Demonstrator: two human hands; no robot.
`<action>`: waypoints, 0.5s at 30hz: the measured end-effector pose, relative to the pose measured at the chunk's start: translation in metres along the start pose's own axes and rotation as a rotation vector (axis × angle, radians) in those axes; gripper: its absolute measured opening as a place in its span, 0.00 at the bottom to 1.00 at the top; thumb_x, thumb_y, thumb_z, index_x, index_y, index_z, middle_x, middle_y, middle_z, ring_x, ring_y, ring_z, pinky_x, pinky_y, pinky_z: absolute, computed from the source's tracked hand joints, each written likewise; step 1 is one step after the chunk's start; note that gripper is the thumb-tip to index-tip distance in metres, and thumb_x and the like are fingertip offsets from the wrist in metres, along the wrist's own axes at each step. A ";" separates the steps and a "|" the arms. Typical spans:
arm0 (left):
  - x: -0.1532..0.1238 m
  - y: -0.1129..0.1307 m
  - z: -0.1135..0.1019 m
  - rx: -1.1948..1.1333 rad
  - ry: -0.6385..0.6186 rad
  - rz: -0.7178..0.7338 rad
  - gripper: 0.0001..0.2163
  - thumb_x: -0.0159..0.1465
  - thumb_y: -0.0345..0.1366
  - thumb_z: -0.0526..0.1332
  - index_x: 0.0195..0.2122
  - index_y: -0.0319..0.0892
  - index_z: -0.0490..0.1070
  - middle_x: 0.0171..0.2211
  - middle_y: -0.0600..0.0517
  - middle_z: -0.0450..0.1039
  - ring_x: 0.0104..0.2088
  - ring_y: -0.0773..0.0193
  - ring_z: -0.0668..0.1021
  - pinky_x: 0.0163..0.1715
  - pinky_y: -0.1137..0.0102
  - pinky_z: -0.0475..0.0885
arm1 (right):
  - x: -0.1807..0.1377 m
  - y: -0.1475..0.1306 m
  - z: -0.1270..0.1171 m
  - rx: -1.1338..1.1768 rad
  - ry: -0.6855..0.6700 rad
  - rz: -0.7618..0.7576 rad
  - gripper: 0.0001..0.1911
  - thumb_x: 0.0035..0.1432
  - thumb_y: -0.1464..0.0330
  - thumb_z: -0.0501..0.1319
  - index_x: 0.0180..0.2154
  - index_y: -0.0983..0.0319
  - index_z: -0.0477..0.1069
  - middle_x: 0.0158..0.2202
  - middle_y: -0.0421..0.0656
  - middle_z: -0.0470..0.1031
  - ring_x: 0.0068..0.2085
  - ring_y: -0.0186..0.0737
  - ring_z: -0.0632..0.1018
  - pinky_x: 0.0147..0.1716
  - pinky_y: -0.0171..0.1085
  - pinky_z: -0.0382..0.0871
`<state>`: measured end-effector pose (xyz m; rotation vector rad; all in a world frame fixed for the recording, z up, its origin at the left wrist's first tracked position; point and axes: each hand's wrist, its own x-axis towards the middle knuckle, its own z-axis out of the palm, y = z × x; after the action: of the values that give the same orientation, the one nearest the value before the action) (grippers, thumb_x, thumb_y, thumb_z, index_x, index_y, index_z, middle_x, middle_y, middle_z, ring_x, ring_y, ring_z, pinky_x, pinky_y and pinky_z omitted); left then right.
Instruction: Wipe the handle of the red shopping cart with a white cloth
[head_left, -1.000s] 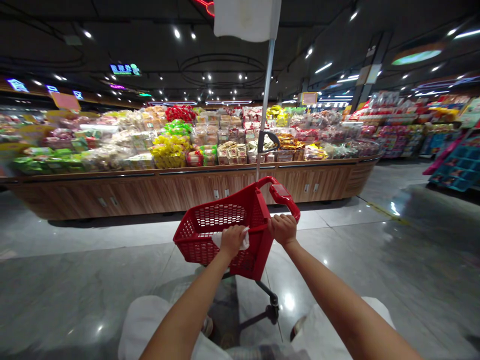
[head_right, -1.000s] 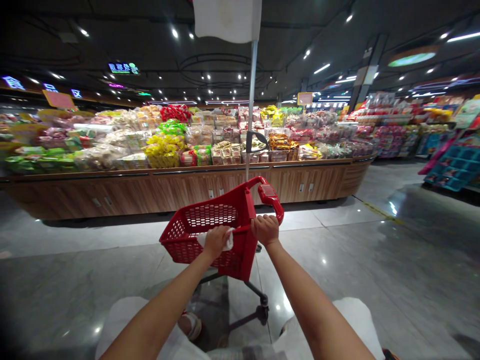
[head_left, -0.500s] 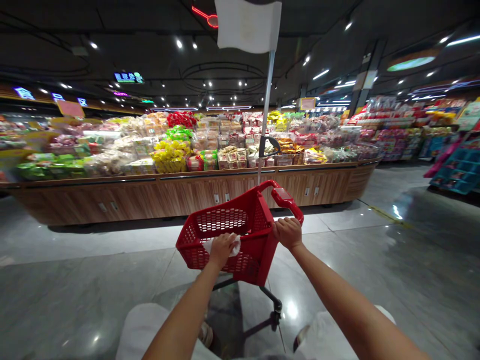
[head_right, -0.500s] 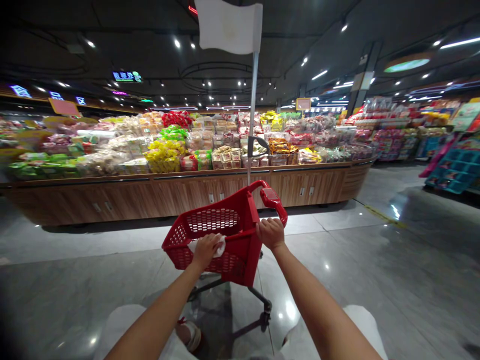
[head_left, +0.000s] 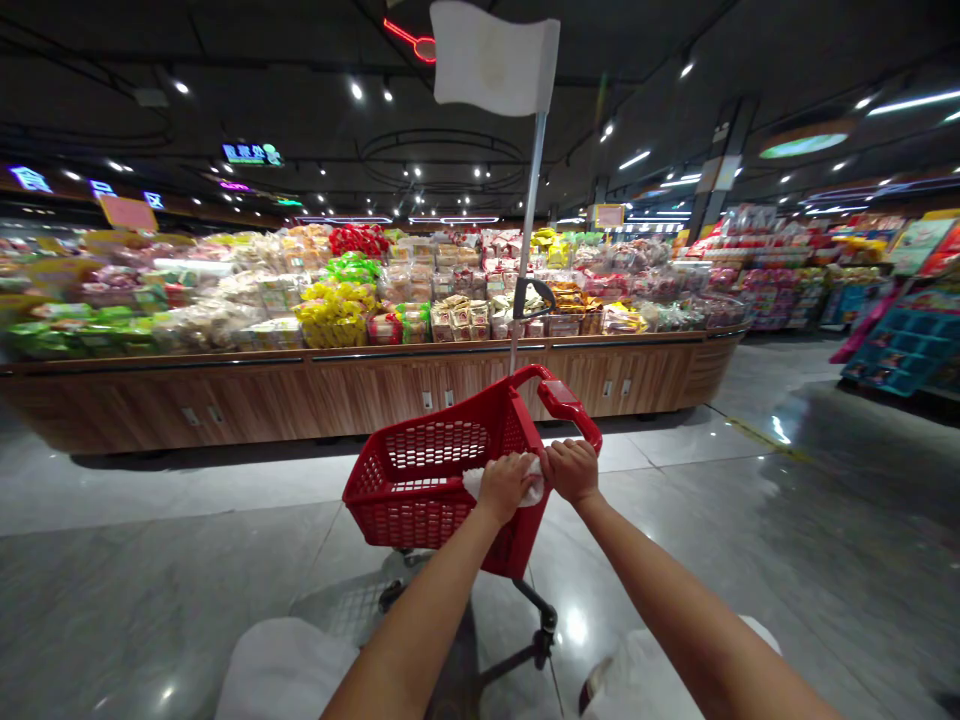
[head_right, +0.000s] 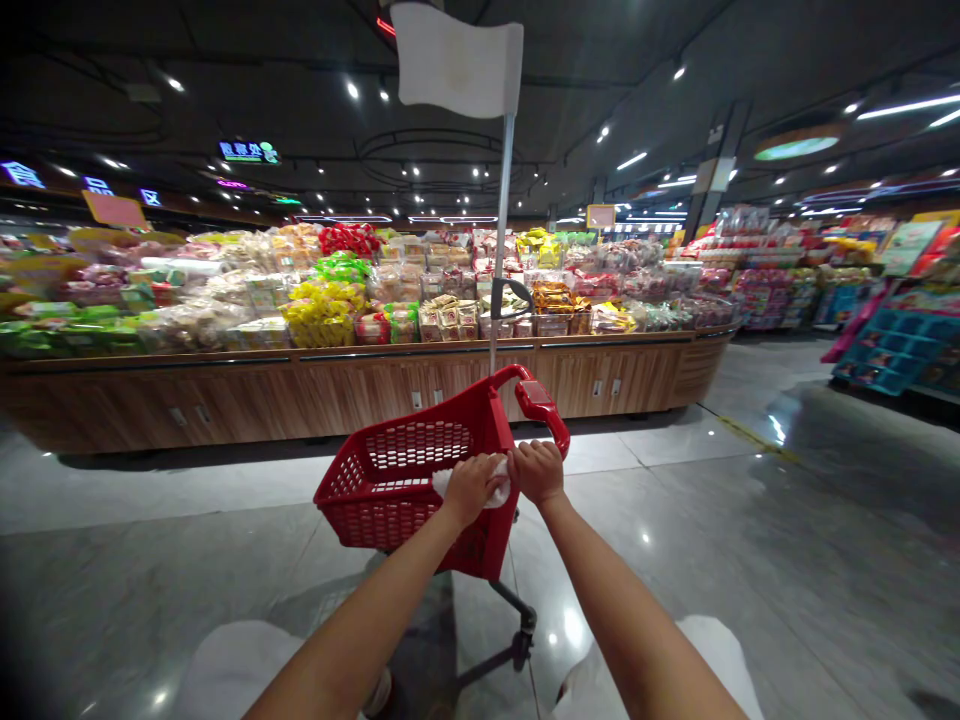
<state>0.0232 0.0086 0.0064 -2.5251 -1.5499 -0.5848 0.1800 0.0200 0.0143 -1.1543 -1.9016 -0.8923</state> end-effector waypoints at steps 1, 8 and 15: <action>-0.004 -0.007 0.001 -0.001 -0.011 -0.002 0.17 0.68 0.47 0.51 0.54 0.48 0.64 0.44 0.50 0.72 0.43 0.59 0.74 0.40 0.65 0.65 | 0.000 0.001 -0.001 -0.004 -0.005 -0.006 0.18 0.63 0.68 0.52 0.21 0.60 0.66 0.20 0.39 0.68 0.27 0.35 0.64 0.33 0.40 0.48; -0.073 -0.116 0.001 0.144 -0.047 -0.153 0.12 0.68 0.41 0.53 0.49 0.47 0.69 0.43 0.50 0.74 0.44 0.59 0.74 0.40 0.67 0.64 | 0.000 0.000 -0.001 0.002 -0.026 0.002 0.18 0.62 0.68 0.53 0.20 0.61 0.67 0.20 0.39 0.67 0.27 0.35 0.64 0.33 0.40 0.49; -0.060 -0.097 -0.007 0.104 -0.110 -0.161 0.14 0.68 0.43 0.52 0.50 0.46 0.69 0.44 0.49 0.74 0.45 0.59 0.74 0.41 0.66 0.64 | 0.000 -0.005 0.004 -0.024 0.006 0.060 0.17 0.62 0.68 0.53 0.20 0.60 0.66 0.20 0.39 0.67 0.27 0.35 0.64 0.34 0.40 0.49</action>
<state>-0.0886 0.0019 -0.0193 -2.4090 -1.7849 -0.3768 0.1743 0.0214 0.0115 -1.2152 -1.8462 -0.8866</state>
